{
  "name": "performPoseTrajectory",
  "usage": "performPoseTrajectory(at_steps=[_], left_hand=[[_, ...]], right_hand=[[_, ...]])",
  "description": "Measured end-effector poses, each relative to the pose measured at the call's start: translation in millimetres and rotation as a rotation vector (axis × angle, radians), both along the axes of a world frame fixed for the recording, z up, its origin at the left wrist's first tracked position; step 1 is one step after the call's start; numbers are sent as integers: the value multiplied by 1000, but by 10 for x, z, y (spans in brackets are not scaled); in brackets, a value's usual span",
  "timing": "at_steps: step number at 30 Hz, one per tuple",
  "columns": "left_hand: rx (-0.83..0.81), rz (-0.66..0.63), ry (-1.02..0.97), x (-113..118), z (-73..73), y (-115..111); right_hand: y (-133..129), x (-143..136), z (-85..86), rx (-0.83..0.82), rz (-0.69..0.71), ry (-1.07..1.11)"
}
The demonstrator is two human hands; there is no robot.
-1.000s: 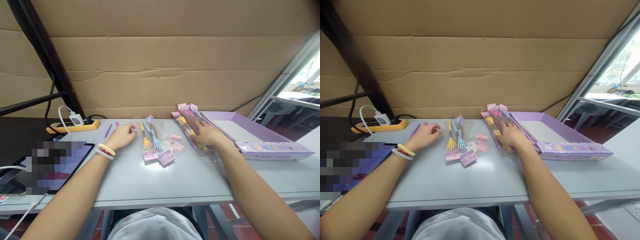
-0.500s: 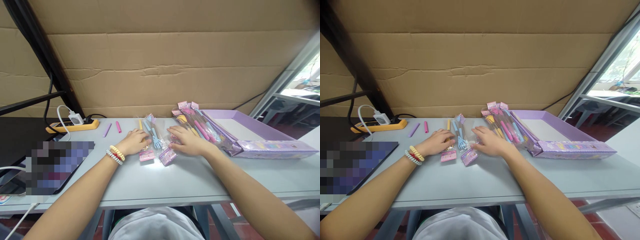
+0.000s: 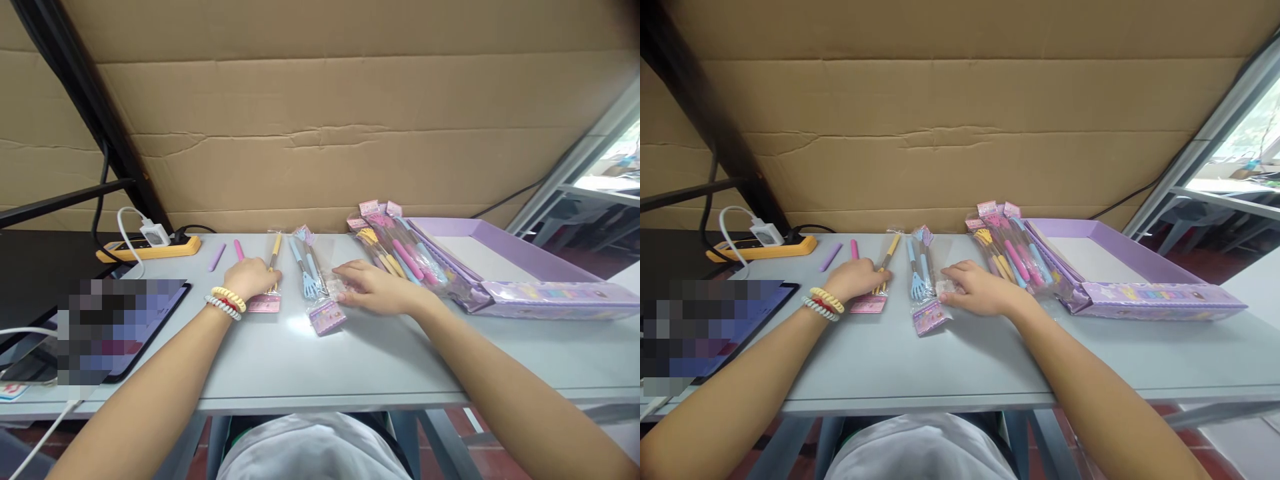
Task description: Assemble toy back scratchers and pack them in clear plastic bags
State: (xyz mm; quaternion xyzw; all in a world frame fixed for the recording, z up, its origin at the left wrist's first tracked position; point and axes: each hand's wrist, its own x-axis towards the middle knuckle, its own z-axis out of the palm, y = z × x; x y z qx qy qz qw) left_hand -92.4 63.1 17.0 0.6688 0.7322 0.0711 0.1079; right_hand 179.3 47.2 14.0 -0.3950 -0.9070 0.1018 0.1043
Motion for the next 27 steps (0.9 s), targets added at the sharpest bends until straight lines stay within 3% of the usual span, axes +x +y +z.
performPoseTrajectory(at_steps=[4, 7, 10, 13, 15, 18, 20, 22, 25, 27], left_hand=[[56, -24, 1, -46, 20, 10], [173, -102, -69, -53, 68, -24], [176, -327, -291, -33, 128, -102], [-14, -579, -483, 12, 171, -198], [-126, -701, -541, 50, 180, -248], [-163, -777, -527, 101, 167, -280], [-10, -751, -454, 118, 150, -268], [330, -624, -375, 110, 135, -232], [821, -354, -322, 61, 118, -154], [926, -252, -320, 29, 104, -113]], right_hand=[[-12, 14, 16, 89, -23, 32], [-1, 8, 23, 258, -2, 90], [19, 28, 57, 501, 2, 156], [9, 77, 137, 680, -29, 155], [-20, 107, 196, 700, -34, 100], [-74, 126, 256, 550, -49, -44], [-90, 135, 279, 441, -101, -103], [-78, 171, 305, 409, -222, -108], [-13, 315, 367, 398, -565, -16], [41, 459, 410, 321, -792, 72]])
